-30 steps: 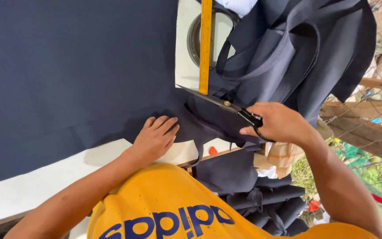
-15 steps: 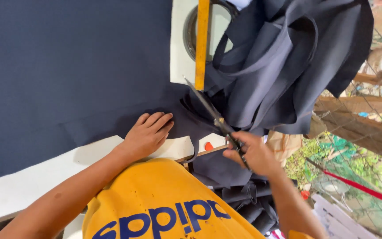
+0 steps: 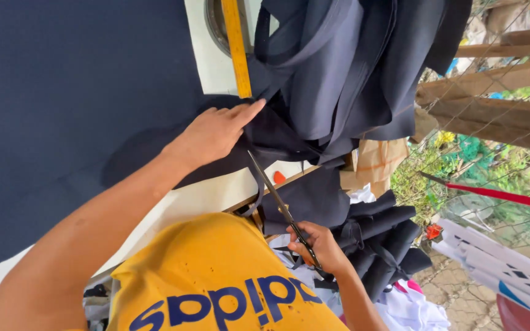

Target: The person folds and aligns a large piece of dark blue fabric on a white table, then uses large shears to cut along marked lines. The person handles the fabric and shears throughout, cutting multiple sections and moving the cut pieces aside.

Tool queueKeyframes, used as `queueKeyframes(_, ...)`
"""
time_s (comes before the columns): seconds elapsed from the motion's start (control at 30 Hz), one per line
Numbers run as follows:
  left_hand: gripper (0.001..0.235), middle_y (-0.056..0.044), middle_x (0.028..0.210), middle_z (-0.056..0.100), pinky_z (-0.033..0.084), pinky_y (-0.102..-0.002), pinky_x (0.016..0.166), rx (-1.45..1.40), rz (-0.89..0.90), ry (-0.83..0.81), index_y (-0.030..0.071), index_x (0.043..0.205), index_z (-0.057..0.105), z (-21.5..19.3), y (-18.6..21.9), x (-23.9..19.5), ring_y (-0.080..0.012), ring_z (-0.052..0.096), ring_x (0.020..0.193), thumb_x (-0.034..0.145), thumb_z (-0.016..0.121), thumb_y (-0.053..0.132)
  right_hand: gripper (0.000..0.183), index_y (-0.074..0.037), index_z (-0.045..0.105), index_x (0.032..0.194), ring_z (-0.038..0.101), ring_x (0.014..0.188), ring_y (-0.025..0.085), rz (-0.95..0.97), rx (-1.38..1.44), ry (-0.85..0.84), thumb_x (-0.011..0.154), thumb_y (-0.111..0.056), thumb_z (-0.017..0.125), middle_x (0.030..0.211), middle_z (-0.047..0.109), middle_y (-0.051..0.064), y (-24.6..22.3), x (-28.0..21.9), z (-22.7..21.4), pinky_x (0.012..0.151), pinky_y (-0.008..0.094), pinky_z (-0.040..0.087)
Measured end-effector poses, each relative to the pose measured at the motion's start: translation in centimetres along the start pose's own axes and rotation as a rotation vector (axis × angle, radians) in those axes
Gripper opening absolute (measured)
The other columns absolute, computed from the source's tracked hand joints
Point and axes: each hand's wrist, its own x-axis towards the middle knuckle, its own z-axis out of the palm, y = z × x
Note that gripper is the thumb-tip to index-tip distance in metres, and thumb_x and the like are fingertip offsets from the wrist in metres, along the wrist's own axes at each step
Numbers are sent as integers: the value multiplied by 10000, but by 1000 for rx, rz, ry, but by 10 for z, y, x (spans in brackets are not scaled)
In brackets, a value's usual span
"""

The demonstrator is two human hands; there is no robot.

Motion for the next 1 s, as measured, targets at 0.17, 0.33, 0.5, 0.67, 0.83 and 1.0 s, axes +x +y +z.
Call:
queueKeyframes(0.17,628,-133,1587,568,552,-406,946,-306,-111,361,137,1656,318,-47,-12,-68,-316,698,1201,1074,522,17,342,44,704,1165,450,416,98,-5,41,-93,942,-198,796,743,608,56,30,-5,13,442,286,459)
queueKeyframes(0.33,269,-154,1135,768,548,-439,900,-47,-152,691,-50,1350,678,-28,-32,-167,-328,716,976,1122,535,-57,340,59,719,1206,466,393,109,95,73,-120,942,-144,791,874,658,79,57,4,27,388,261,453)
queueKeyframes(0.5,251,-35,1330,695,424,-468,831,148,-118,433,129,1274,716,40,-4,-198,-312,614,1147,1038,631,117,484,37,716,1211,549,431,108,-29,63,-163,919,-343,778,883,657,43,50,21,36,418,250,497)
queueKeyframes(0.67,294,-24,1295,720,458,-431,974,124,-31,578,216,1255,755,83,-1,-189,-278,640,1247,981,656,186,478,147,690,1193,603,333,198,-136,339,-144,873,-151,885,944,702,245,106,54,41,323,288,484)
queueKeyframes(0.83,312,-70,1335,723,442,-494,1096,100,-66,425,204,1290,744,97,-1,-197,-288,605,1357,988,668,184,517,143,690,1192,631,363,192,-180,321,-124,870,-211,886,948,719,255,113,59,52,347,295,512)
queueKeyframes(1.0,276,-76,1382,698,425,-493,1120,117,-70,404,157,1257,745,98,-2,-199,-270,576,1402,1016,636,238,554,131,687,1213,657,397,198,-234,305,-115,880,-271,874,995,724,249,117,61,57,376,300,534)
